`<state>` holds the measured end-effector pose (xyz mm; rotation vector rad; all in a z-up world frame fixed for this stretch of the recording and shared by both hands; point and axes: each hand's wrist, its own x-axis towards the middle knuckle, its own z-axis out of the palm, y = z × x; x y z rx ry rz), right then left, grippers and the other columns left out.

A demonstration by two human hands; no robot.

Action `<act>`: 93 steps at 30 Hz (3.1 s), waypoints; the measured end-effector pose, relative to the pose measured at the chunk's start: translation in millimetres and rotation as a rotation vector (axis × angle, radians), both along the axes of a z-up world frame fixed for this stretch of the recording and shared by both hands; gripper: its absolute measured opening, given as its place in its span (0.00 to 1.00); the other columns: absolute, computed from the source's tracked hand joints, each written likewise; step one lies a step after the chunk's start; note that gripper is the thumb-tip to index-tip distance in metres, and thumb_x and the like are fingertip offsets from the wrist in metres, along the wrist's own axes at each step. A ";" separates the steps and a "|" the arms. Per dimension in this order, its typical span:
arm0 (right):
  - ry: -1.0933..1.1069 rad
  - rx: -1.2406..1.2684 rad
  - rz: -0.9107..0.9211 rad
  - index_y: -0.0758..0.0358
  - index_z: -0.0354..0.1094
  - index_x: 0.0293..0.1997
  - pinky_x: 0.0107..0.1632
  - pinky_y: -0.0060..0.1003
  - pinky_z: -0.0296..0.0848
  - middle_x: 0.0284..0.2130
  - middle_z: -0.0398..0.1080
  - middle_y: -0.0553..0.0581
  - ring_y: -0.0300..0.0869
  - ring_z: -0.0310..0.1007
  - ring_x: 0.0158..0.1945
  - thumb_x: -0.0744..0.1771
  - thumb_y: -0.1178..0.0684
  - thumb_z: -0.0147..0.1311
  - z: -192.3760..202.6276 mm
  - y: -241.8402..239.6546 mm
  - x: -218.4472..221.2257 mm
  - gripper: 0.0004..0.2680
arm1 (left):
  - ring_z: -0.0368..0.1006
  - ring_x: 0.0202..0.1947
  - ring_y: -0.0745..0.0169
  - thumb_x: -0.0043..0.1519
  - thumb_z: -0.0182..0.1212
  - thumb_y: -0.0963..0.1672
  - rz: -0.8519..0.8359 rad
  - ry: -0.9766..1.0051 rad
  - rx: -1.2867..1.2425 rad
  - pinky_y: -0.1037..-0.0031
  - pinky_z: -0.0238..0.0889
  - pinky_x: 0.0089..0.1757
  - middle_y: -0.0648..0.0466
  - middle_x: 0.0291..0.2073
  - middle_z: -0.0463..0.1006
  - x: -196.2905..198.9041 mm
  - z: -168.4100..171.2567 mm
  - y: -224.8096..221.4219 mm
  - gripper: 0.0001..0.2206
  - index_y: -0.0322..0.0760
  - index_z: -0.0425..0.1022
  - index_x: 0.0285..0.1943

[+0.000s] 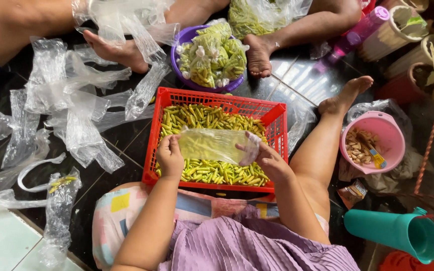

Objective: The person sorts green chilies from a red plastic crate into small plastic bags by hand while sitting on the floor.

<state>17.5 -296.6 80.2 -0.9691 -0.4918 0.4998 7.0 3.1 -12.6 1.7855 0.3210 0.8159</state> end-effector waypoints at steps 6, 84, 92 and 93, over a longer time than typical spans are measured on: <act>-0.090 -0.204 -0.025 0.67 0.40 0.78 0.61 0.56 0.69 0.58 0.65 0.85 0.65 0.74 0.56 0.63 0.47 0.60 -16.0 3.7 -3.6 0.36 | 0.65 0.62 0.37 0.59 0.63 0.58 -0.063 -0.409 0.496 0.49 0.53 0.64 0.40 0.58 0.70 5.9 35.6 -20.0 0.33 0.30 0.69 0.64; -1.638 -1.415 -0.372 0.47 0.67 0.47 0.44 0.57 0.66 0.46 0.65 0.55 0.59 0.67 0.54 0.50 0.27 0.60 -146.1 186.6 142.6 0.27 | 0.73 0.49 0.53 0.48 0.81 0.45 -0.121 -0.203 -0.479 0.51 0.78 0.46 0.42 0.51 0.72 5.6 18.2 23.1 0.47 0.36 0.54 0.76; -1.525 -1.572 -0.293 0.47 0.65 0.46 0.42 0.53 0.65 0.46 0.63 0.53 0.56 0.66 0.50 0.53 0.28 0.59 -150.2 178.0 126.1 0.24 | 0.65 0.51 0.57 0.43 0.83 0.43 -0.197 -0.258 -0.804 0.46 0.77 0.49 0.48 0.51 0.63 12.8 14.4 16.0 0.56 0.46 0.46 0.80; -1.489 -1.633 -0.222 0.47 0.64 0.47 0.42 0.52 0.64 0.45 0.62 0.53 0.55 0.66 0.48 0.53 0.29 0.59 -146.9 177.1 123.5 0.25 | 0.65 0.51 0.57 0.40 0.84 0.41 -0.219 -0.247 -0.828 0.44 0.75 0.51 0.49 0.52 0.62 15.6 5.9 17.2 0.59 0.48 0.44 0.81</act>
